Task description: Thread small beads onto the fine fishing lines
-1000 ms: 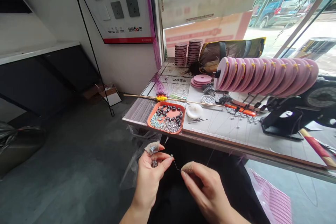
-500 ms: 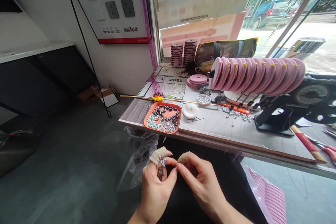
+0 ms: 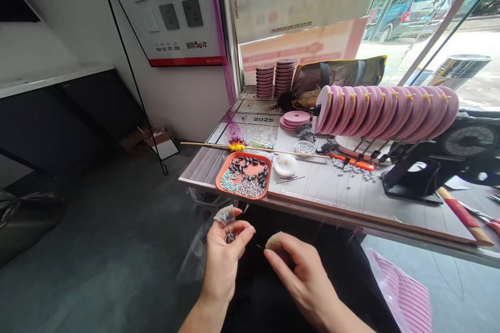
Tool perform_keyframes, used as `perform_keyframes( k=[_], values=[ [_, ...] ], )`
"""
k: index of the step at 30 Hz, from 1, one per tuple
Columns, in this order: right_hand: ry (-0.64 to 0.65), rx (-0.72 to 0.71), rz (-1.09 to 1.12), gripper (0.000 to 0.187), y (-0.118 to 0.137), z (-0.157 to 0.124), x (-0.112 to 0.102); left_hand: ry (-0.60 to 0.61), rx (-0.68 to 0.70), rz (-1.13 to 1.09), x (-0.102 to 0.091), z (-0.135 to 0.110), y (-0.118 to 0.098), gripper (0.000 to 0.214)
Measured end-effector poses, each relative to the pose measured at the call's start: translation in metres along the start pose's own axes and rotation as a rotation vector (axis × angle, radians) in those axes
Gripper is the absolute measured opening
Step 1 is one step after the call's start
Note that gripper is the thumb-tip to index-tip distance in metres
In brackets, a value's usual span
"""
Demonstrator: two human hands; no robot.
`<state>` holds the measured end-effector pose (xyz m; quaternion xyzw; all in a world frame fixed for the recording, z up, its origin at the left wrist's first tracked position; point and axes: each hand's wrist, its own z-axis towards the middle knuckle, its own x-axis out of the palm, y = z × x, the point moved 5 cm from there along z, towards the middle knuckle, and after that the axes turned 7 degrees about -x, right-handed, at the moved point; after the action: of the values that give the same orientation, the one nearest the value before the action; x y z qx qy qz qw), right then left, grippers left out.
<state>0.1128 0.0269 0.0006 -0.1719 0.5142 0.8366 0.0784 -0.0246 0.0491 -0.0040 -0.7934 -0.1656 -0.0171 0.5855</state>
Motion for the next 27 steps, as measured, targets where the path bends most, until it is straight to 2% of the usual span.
perform_keyframes(
  k=[5,8,12,16,27],
  values=[
    [-0.089,-0.032,-0.041,0.019,0.002,-0.002,-0.006,0.158,-0.183,-0.148,0.007,-0.004,0.013,0.023],
    [-0.116,-0.051,-0.078,0.018,0.002,-0.003,-0.008,0.191,-0.282,-0.217,0.01,-0.008,0.021,0.019],
    [-0.099,-0.057,-0.083,0.019,0.002,-0.002,-0.006,0.161,-0.226,-0.154,0.01,-0.008,0.024,0.012],
    [-0.07,-0.04,-0.043,0.02,0.001,-0.002,-0.003,0.15,-0.172,-0.082,0.01,-0.007,0.025,0.021],
    [-0.061,-0.023,-0.019,0.022,0.001,-0.001,0.0,0.169,-0.276,-0.236,0.01,-0.008,0.028,0.012]
  ],
)
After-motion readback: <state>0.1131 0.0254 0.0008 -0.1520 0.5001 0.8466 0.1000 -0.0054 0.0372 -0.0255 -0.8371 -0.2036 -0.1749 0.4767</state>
